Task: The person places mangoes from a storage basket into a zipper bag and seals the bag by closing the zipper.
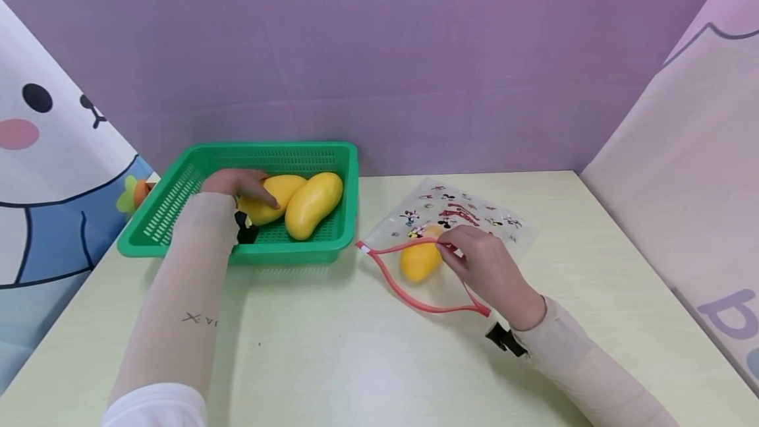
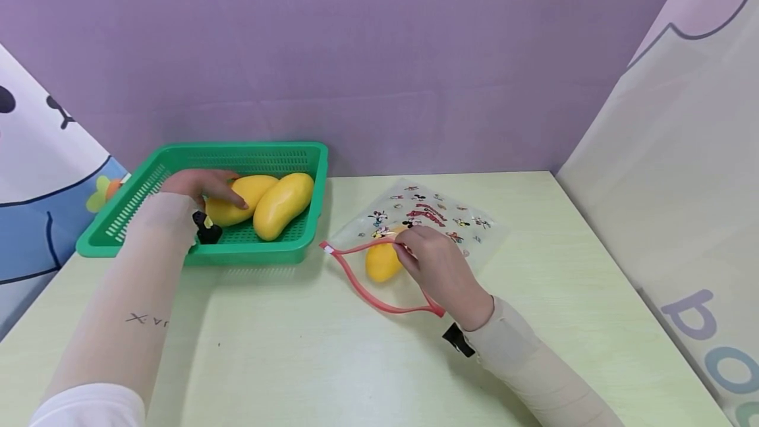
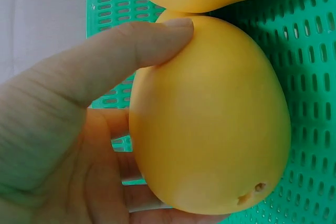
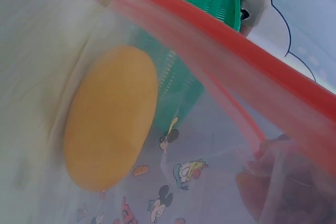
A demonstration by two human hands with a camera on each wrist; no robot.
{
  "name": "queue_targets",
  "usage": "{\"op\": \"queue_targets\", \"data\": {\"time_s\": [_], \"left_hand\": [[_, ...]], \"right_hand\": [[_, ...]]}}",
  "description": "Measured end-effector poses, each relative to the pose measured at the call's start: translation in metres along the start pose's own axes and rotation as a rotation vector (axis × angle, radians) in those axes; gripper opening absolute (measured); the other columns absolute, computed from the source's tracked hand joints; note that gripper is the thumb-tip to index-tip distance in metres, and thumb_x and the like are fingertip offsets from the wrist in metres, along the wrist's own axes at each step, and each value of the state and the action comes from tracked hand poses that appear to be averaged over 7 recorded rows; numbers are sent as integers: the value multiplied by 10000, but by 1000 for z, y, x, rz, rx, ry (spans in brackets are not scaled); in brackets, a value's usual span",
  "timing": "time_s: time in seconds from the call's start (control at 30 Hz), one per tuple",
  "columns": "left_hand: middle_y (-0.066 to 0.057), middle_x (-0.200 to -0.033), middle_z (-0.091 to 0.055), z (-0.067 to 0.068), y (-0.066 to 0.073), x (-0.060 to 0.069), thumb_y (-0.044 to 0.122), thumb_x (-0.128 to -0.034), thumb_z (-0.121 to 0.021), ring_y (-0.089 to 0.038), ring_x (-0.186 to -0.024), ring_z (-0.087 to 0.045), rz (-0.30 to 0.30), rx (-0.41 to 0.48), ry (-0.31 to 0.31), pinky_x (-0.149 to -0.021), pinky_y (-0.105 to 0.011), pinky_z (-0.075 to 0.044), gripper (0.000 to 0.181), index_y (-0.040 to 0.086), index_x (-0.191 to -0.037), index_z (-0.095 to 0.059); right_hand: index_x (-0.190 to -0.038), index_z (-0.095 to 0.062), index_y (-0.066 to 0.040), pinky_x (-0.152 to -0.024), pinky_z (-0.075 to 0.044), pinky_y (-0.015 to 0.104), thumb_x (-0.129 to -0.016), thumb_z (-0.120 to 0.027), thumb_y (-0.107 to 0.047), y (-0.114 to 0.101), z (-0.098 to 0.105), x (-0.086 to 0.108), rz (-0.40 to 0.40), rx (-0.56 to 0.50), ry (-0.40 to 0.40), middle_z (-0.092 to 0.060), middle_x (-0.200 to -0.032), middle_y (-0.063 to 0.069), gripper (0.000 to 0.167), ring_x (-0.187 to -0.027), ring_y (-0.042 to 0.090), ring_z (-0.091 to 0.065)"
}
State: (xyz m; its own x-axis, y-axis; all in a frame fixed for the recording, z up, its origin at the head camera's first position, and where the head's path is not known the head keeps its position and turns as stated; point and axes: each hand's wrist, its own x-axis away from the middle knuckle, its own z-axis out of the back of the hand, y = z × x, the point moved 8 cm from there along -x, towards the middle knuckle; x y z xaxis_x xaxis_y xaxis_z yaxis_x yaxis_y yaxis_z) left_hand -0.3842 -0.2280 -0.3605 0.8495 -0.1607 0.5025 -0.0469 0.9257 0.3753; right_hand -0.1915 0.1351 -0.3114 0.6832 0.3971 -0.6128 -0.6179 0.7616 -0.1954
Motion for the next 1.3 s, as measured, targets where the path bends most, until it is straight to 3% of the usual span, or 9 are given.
{"op": "queue_targets", "data": {"time_s": [0.53,0.83,1.3], "left_hand": [[-300,-1517,-21,2,3,7,425,-855,-638,-496,-1330,-193,-22,71,-7,-974,-565,-385,983,34,-1508,-15],[-287,-1523,1,5,1,5,404,-837,-678,-488,-1335,-176,-31,182,6,-986,-576,-371,1031,61,-1511,23],[-294,-1508,-70,10,2,7,427,-833,-673,-486,-1303,-237,-69,124,45,-958,-581,-389,1043,55,-1510,28]], "right_hand": [[-879,-694,-52,-576,-522,224,-752,-772,-31,0,0,0,6,-11,5,-687,-834,43,151,-654,129,-593],[-880,-693,-53,-577,-516,218,-754,-771,-33,0,-1,0,0,-9,0,-685,-835,41,149,-653,125,-583],[-870,-694,-52,-564,-516,216,-751,-775,-38,-2,-1,-1,12,-4,9,-686,-830,41,144,-647,124,-588]]}}
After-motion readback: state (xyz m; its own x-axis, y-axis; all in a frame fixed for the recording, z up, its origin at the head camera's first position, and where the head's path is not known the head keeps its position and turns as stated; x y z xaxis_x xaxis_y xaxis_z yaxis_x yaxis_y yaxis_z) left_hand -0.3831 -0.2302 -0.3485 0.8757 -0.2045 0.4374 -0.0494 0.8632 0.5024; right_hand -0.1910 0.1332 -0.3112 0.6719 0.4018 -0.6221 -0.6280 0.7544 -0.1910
